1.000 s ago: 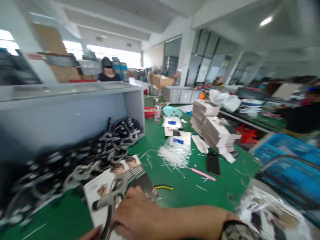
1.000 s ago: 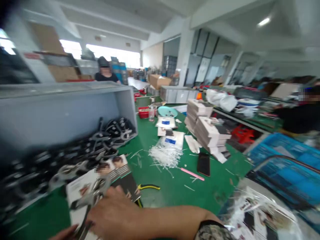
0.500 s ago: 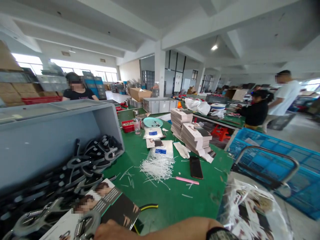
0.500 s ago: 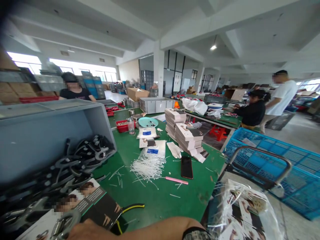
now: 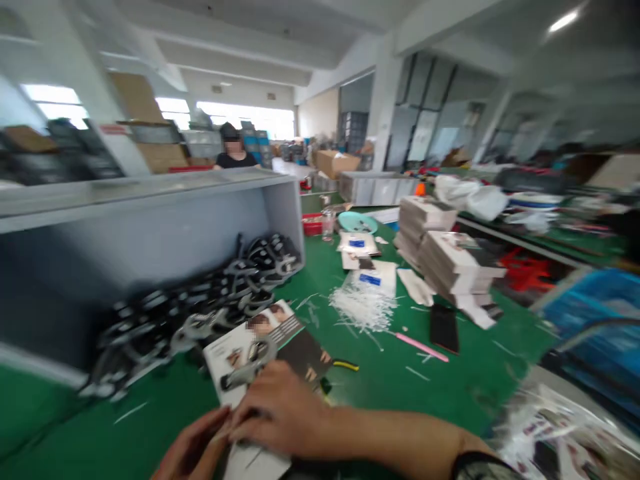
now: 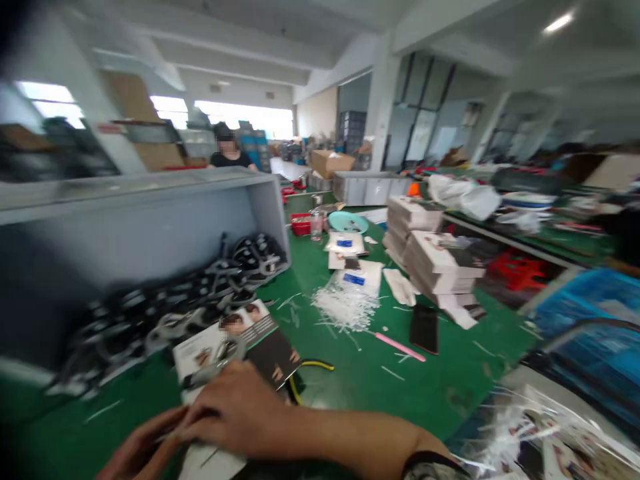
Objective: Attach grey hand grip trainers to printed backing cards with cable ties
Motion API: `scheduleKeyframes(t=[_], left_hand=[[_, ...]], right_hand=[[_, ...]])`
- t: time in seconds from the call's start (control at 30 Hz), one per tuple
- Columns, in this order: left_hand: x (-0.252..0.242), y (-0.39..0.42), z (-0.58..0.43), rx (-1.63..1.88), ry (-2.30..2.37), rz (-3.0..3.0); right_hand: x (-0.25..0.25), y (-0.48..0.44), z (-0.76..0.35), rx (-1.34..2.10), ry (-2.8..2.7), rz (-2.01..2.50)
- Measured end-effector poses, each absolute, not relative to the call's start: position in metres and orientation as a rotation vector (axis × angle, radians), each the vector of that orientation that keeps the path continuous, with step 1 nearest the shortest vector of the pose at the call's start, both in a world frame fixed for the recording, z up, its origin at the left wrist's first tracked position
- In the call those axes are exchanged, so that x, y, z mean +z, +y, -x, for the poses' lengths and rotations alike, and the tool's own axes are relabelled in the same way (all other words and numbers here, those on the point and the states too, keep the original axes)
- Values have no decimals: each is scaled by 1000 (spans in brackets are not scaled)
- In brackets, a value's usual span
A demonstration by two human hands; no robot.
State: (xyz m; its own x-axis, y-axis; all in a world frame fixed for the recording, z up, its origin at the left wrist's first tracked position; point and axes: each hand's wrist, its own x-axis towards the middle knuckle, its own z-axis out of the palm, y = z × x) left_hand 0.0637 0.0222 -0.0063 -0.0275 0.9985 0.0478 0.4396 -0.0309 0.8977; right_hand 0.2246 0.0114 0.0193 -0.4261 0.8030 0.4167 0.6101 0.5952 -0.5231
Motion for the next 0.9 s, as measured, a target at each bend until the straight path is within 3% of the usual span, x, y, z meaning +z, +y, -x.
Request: scheduleKeyframes(t=[0.33,0.9], left_hand=[[4,13,-47,1091,1135,-1484],[7,13,-46,1064,1113,-1554]], right_hand=[[33,14,-249,423,-2254,1234],[38,16,-246,283,-2405,1278]])
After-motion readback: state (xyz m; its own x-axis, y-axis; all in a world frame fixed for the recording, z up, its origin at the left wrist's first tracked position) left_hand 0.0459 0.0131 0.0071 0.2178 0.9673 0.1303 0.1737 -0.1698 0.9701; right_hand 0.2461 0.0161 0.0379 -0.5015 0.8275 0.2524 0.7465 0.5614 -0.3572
